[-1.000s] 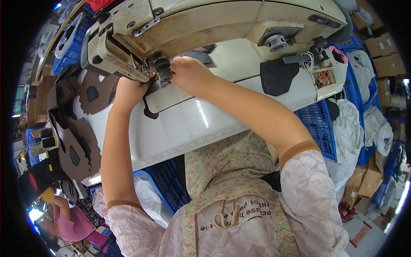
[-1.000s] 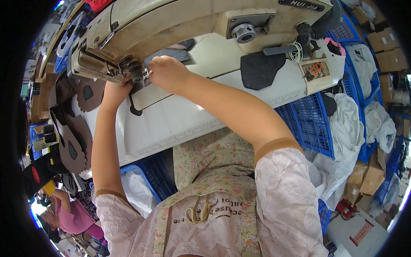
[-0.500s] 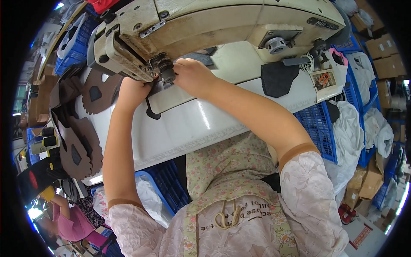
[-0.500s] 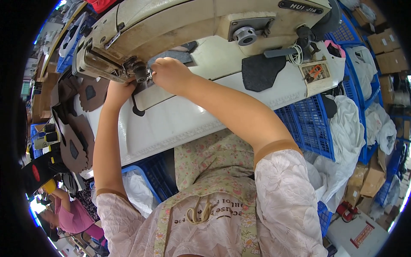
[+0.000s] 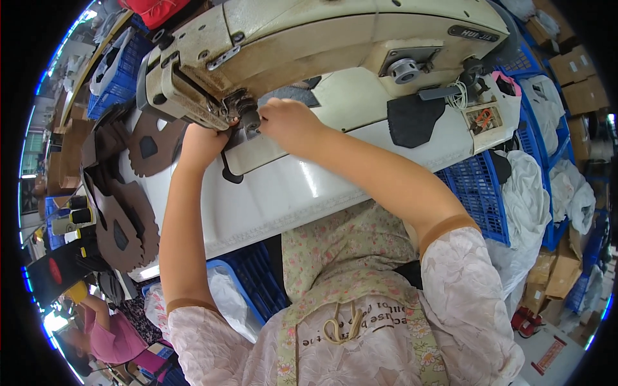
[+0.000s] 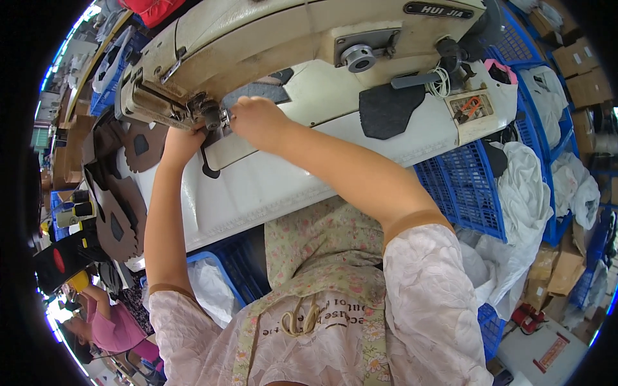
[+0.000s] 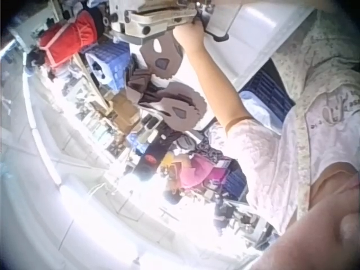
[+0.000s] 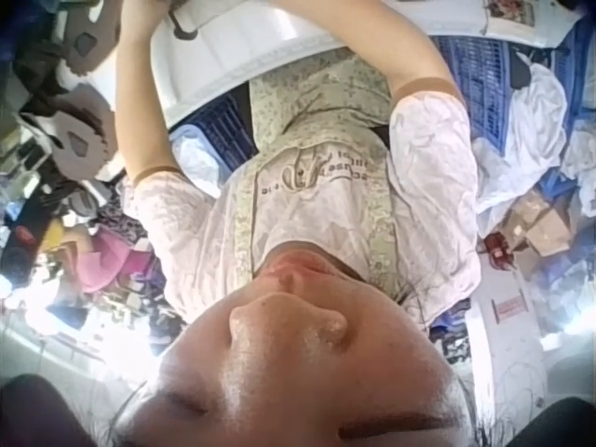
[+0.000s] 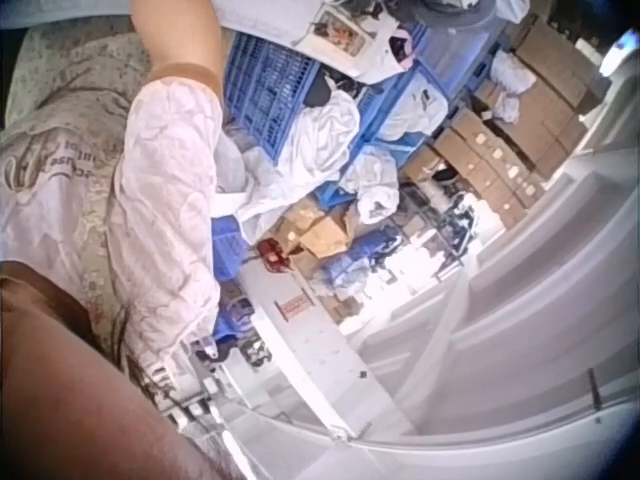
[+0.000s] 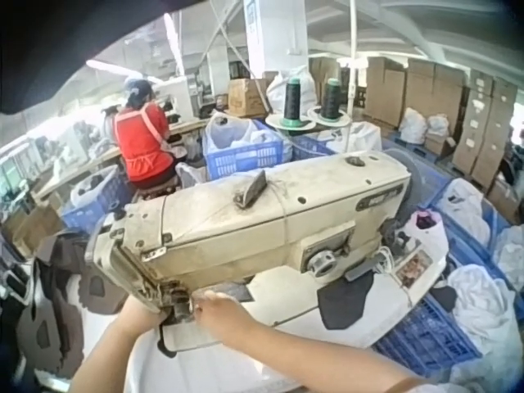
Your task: Sewing together components of shoe uppers using a heavy-duty industrial sewing machine.
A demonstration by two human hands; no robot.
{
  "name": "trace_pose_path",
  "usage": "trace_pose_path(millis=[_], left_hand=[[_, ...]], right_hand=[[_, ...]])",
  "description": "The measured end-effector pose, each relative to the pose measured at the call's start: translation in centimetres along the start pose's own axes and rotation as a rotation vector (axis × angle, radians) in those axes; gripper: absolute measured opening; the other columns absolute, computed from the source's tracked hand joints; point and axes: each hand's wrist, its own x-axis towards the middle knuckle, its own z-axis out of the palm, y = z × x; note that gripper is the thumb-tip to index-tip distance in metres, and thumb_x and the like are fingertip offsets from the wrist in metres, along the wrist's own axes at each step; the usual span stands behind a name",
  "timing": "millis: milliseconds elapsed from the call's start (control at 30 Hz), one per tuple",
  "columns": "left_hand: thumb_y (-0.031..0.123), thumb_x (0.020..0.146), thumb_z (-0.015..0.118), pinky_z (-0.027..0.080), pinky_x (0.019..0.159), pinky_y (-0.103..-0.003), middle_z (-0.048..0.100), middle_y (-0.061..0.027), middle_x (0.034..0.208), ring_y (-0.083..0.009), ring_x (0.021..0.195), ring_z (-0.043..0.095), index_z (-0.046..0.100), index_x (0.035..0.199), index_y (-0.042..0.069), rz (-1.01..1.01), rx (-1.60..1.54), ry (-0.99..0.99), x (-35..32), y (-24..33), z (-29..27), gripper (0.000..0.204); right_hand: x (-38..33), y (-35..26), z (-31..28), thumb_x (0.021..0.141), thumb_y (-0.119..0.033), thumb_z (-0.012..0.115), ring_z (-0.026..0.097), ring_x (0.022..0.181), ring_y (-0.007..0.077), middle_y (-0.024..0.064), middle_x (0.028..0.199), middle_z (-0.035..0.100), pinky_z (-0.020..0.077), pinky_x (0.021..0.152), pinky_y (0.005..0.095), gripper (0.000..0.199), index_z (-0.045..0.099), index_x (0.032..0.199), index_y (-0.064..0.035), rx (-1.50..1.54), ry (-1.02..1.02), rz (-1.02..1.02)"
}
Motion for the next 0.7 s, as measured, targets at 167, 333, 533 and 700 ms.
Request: trace_pose_path(millis=[167,333,533,700], left_hand=[[0.009,0.081,0.07,0.052,0.077,-0.038,0.073,-0.013,0.097,-0.031,0.092,0.068,0.074,0.101,0.011,0.063,0.003,0.084,-0.9,-0.5,-0.4,0.021],[0.003,0.079,0.068,0.051,0.079,-0.037,0.073,-0.0134,0.098,-0.0298,0.094,0.068,0.075,0.1,0.009,0.032,-0.037,0.031,-0.7,0.6,-1.3,0.023],[0.003,0.078,0.067,0.052,0.079,-0.036,0.073,-0.0127,0.096,-0.0305,0.092,0.068,0.075,0.1,0.01,-0.02,-0.133,0.02,-1.0,0.3,-0.9,0.024],[0.006,0.08,0.067,0.053,0.078,-0.038,0.073,-0.0107,0.096,-0.0304,0.091,0.068,0.076,0.1,0.013,0.047,-0.054,0.038,-0.9,-0.4,-0.4,0.023]], right_hand=[[-1.7,-3.1,-12.2,0.079,-0.01,0.065,0.065,0.09,0.0235,0.007,0.094,0.068,0.0551,0.073,0.0369,0.014,0.071,0.092,-0.0068,0.311,0.136,-0.174],[-5.1,12.1,-29.1,0.093,-0.029,0.063,0.063,0.109,0.0246,0.0147,0.13,0.061,0.0451,0.098,0.0342,0.037,0.067,0.124,-0.0079,-0.309,0.838,0.549],[-8.6,26.4,-31.6,0.094,-0.046,0.058,0.062,0.115,0.03,0.0176,0.123,0.066,0.044,0.1,0.035,0.052,0.063,0.128,-0.0069,-0.3,0.251,1.037],[-11.4,24.4,-28.1,0.097,-0.036,0.057,0.065,0.11,0.0294,0.0175,0.12,0.067,0.0467,0.096,0.0338,0.043,0.063,0.126,-0.0053,-0.355,0.593,0.88]])
